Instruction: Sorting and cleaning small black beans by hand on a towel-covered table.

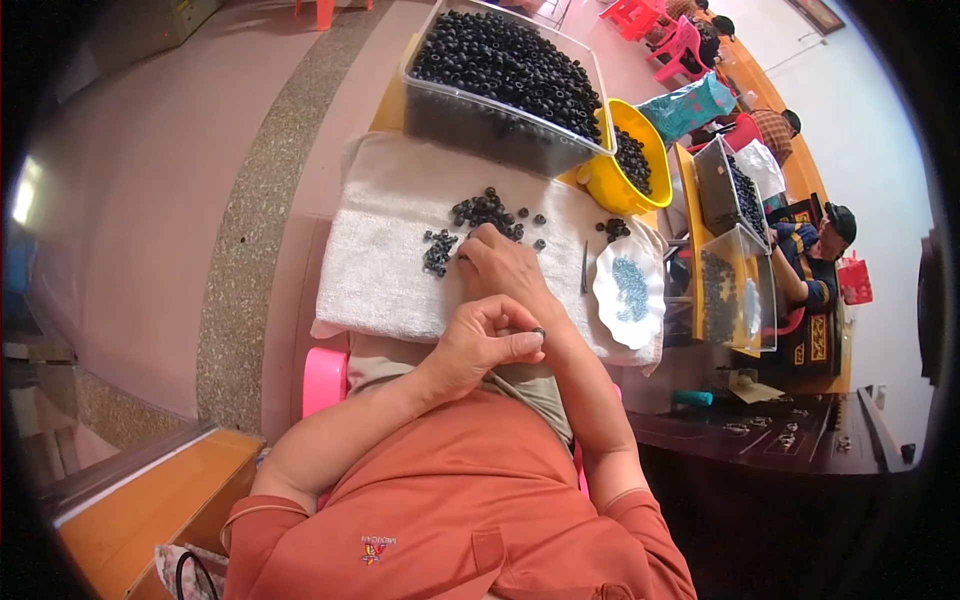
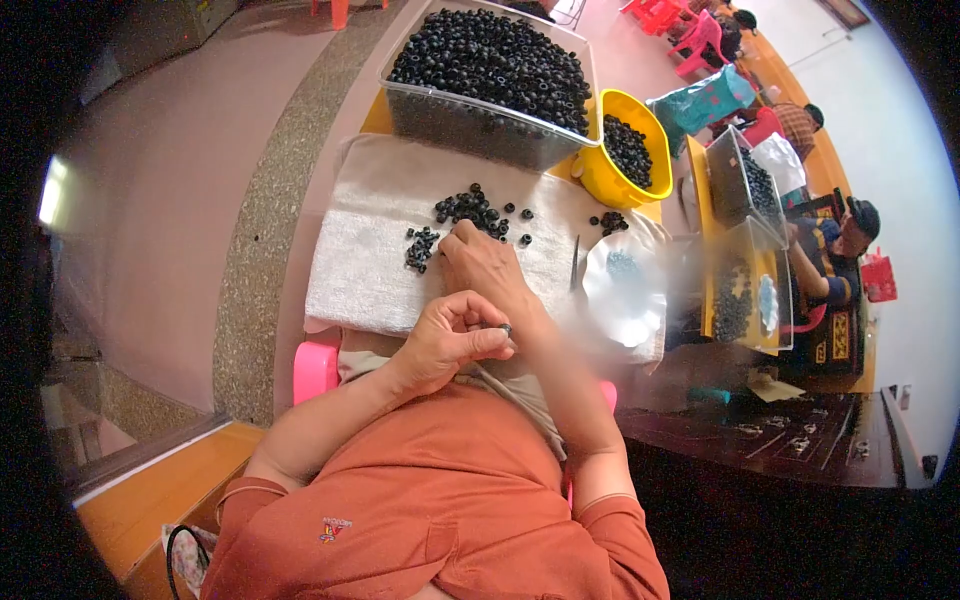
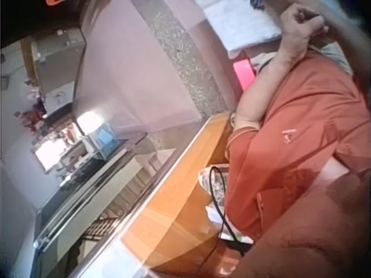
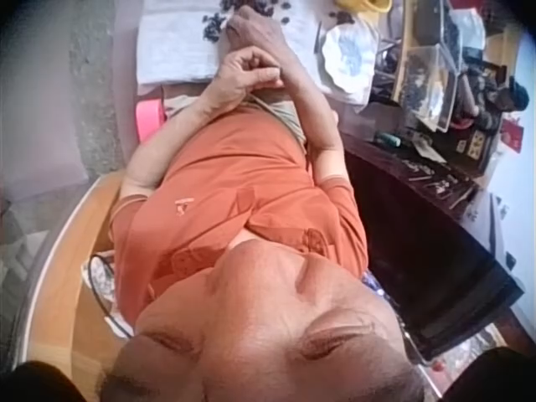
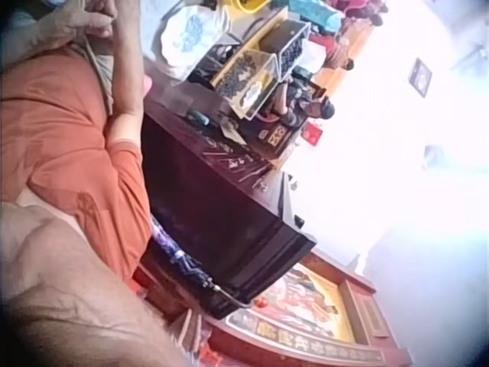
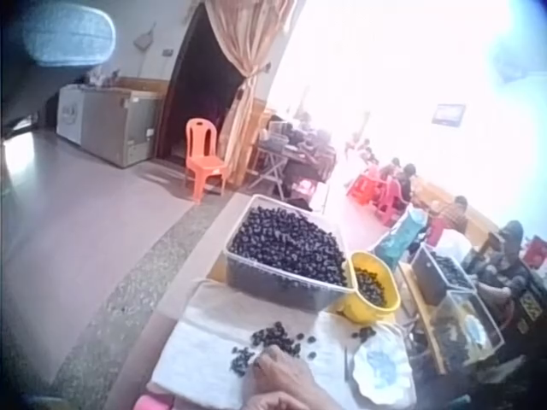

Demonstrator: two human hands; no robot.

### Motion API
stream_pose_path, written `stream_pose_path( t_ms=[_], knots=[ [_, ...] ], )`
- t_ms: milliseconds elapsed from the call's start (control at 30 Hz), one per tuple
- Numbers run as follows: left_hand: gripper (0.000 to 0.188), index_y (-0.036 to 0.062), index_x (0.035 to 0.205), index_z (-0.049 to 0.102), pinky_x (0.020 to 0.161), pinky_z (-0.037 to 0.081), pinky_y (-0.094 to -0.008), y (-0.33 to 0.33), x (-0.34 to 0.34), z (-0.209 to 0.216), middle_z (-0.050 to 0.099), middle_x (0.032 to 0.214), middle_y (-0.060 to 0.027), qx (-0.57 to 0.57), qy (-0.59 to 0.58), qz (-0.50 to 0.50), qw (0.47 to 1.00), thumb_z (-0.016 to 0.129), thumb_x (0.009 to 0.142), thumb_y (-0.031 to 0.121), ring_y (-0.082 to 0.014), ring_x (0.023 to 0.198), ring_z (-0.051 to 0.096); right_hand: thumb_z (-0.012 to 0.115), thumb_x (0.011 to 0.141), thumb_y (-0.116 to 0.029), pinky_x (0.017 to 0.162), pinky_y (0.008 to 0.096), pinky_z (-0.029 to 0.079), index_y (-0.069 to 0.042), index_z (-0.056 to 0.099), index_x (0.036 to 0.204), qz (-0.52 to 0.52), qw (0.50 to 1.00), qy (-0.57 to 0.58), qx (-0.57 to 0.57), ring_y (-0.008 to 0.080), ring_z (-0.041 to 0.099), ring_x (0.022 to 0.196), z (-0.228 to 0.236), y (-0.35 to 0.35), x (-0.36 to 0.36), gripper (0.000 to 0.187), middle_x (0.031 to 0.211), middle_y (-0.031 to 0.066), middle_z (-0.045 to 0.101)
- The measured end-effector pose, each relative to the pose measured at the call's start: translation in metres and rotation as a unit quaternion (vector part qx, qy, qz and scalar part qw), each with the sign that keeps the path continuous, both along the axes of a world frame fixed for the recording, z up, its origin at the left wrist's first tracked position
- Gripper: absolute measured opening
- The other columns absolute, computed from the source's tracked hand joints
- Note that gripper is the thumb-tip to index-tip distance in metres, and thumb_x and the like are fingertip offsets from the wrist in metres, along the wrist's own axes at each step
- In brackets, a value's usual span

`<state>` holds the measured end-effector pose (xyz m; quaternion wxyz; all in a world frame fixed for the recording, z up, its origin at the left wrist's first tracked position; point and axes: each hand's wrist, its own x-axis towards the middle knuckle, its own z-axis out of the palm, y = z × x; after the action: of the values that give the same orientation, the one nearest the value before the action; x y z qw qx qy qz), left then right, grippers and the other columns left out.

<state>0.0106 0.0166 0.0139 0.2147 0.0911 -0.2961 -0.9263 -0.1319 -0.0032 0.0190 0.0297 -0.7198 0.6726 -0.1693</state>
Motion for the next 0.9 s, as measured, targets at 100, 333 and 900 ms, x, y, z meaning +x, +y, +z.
stream_pose_path(
  t_ms=[100,333,900],
  knots=[
    [0.013,0.0015,0.099,0.06,0.076,0.058,-0.0275,0.001,-0.001,0.0,0.067,0.092,-0.0073,-0.008,0.001,0.003,1.0,0.068,0.088,0.002,-0.0159,0.082,0.068,0.062,0.078,-0.011,0.069,0.0394,0.053,-0.006,0.063,0.088,0.039,0.999,0.011,-0.012,0.028,0.062,0.086,-0.002,0.004,-0.004,0.011,0.09,0.0095,0.058],
    [0.012,0.0014,0.098,0.06,0.076,0.058,-0.0272,0.001,-0.001,0.002,0.066,0.093,-0.0064,-0.004,0.001,-0.002,1.0,0.067,0.088,0.001,-0.015,0.082,0.068,0.061,0.075,-0.009,0.074,0.0368,0.051,-0.006,0.063,0.089,0.091,0.995,0.028,0.006,0.0258,0.059,0.087,0.001,0.008,-0.011,0.014,0.089,0.0078,0.058],
    [0.013,0.0013,0.098,0.061,0.077,0.059,-0.0288,0.0,0.0,0.007,0.065,0.091,-0.0052,-0.024,-0.01,0.01,1.0,0.067,0.087,-0.002,-0.0151,0.082,0.067,0.059,0.076,-0.009,0.076,0.0383,0.049,-0.002,0.062,0.082,0.123,0.991,-0.042,0.016,0.0298,0.058,0.087,-0.006,0.01,-0.026,0.009,0.087,0.0112,0.06]
  ],
)
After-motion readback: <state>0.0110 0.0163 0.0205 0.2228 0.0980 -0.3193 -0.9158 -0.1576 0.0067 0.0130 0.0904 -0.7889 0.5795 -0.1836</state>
